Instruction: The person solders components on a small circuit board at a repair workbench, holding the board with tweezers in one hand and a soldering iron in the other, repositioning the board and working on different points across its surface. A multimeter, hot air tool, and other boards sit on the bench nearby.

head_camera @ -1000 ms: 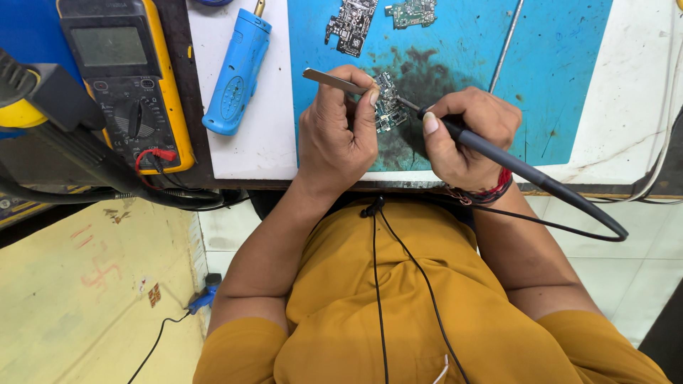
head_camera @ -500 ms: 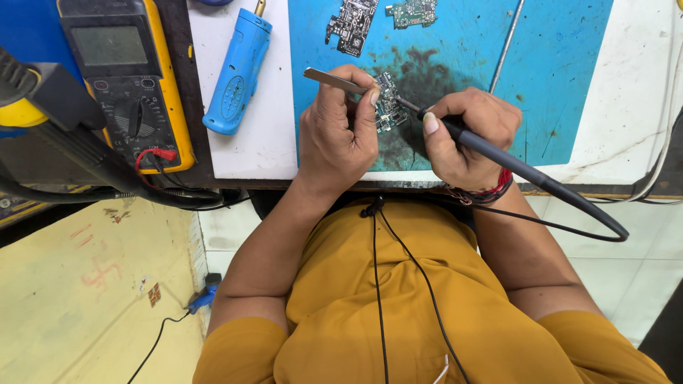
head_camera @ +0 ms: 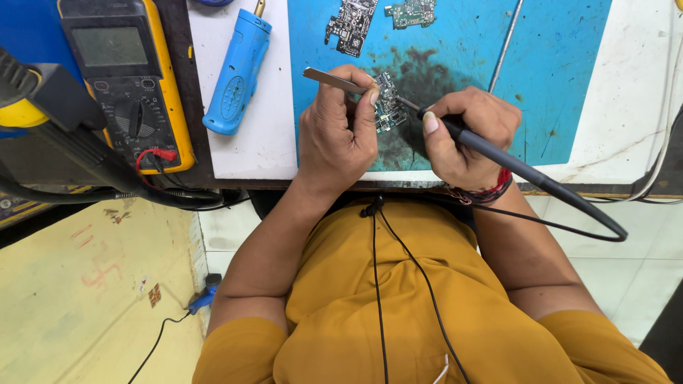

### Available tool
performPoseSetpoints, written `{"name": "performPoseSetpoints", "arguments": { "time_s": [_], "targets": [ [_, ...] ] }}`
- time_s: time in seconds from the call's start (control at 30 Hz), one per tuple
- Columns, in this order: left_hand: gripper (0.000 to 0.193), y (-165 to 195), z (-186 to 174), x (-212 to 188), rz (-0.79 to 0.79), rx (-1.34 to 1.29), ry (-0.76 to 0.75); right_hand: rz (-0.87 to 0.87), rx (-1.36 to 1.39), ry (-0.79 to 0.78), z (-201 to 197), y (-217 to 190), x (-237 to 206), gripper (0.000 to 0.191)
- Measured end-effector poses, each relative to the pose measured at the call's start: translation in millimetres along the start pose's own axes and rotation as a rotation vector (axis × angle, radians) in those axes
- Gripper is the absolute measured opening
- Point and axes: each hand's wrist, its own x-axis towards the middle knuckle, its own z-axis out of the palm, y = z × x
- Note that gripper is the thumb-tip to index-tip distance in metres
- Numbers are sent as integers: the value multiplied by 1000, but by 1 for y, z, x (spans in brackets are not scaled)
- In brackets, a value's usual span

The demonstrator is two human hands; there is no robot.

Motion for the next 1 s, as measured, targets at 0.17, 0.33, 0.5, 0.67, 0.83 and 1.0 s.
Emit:
{"name": "performPoseSetpoints", "arguments": {
  "time_s": [0.17, 0.33, 0.5, 0.67, 0.83, 1.0],
  "targets": [
    [19, 0, -1, 0, -6, 3, -5, 3, 4, 4, 0, 1, -1, 10],
    [19, 1, -2, 0, -5, -1, -9, -8, 10, 8, 1, 0, -1, 11],
    [20, 0, -1, 0, -6, -4, -5, 6, 1, 3, 1, -1, 0, 10],
    [19, 0, -1, 0, 5, 1, -10, 8, 1, 1, 0, -1, 0, 10],
    [19, -1, -2, 0, 1, 1, -6, 7, 3, 8, 1, -1, -1, 10],
    [19, -2, -2, -1, -2, -4, -7, 18, 19, 4, 2, 1, -1, 10]
  ]
}}
